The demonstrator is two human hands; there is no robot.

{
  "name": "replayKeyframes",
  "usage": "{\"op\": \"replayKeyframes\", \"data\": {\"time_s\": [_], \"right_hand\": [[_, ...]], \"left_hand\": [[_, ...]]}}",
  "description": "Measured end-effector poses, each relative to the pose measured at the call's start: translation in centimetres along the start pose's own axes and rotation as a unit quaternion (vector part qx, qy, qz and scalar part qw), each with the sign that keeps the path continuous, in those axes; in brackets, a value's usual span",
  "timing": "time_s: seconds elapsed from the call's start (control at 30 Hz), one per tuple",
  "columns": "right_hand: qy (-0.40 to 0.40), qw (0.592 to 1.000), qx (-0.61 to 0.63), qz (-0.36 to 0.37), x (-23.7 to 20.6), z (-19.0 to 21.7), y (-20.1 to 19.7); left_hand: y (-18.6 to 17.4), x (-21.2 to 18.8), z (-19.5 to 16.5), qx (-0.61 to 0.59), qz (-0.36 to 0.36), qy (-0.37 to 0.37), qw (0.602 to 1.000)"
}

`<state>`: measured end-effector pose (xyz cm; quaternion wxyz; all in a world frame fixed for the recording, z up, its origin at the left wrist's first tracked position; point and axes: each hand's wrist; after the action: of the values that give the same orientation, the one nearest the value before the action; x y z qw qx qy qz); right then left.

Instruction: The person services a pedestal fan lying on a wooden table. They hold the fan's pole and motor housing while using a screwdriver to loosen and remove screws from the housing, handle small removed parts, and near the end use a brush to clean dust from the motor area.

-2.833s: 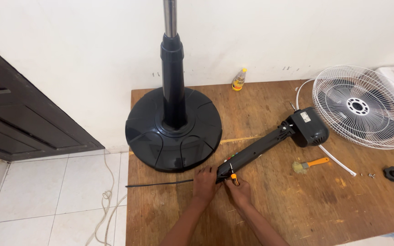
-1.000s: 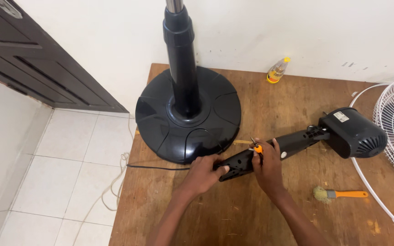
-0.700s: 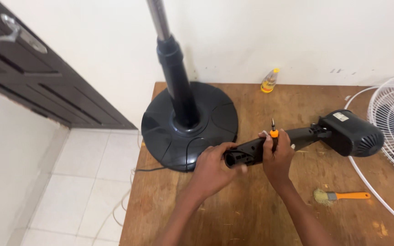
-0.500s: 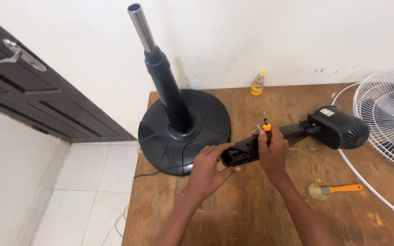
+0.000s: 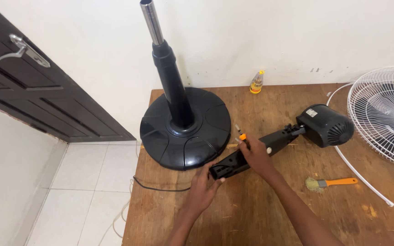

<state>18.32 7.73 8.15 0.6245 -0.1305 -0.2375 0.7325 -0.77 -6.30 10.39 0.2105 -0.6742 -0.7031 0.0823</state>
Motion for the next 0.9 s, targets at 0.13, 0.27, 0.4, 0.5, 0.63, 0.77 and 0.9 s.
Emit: {"op": "replayKeyframes", "data": {"time_s": [0.13,0.27,0.4,0.5,0.63,0.77,0.9], "right_hand": [[0.020,0.998,-0.041,0.042,-0.3,-1.2,2.0],[0.004,0.998,-0.045,0.051,-0.7,-2.0,3.2],[0.017,0.994,-0.086,0.068,-0.6,-2.2,3.6],[-0.021,0.996,-0.067,0.058,-0.5,-2.4,3.7],[-0.030,0.997,-0.052,0.044,-0.6,-2.7,4.0],[-0.002,0.995,-0.065,0.070,-0.8,-2.8,4.1],[0.071,0.989,-0.084,0.094,-1.0,-2.5,3.6]], "left_hand": [[1.3,-1.6,4.7,-0.002,0.034,-0.044,0.998],[2.8,-2.8,7.8,-0.045,0.057,-0.081,0.994],[2.8,-3.0,8.4,0.107,0.043,-0.007,0.993],[2.1,-2.3,7.7,0.173,0.060,-0.003,0.983],[1.5,-1.6,6.4,0.138,0.096,-0.068,0.983],[2.2,-1.2,6.2,0.145,0.129,-0.127,0.973],[3.3,-1.3,7.4,0.166,0.101,-0.044,0.980]]}}
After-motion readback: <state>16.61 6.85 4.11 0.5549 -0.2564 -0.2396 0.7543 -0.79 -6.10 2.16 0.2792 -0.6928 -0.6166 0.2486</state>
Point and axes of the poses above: each hand's wrist, its own x-axis towards the middle knuckle, its own y-axis out of the palm, z = x × y, and after that the axes turned 11 degrees about y, right-handed
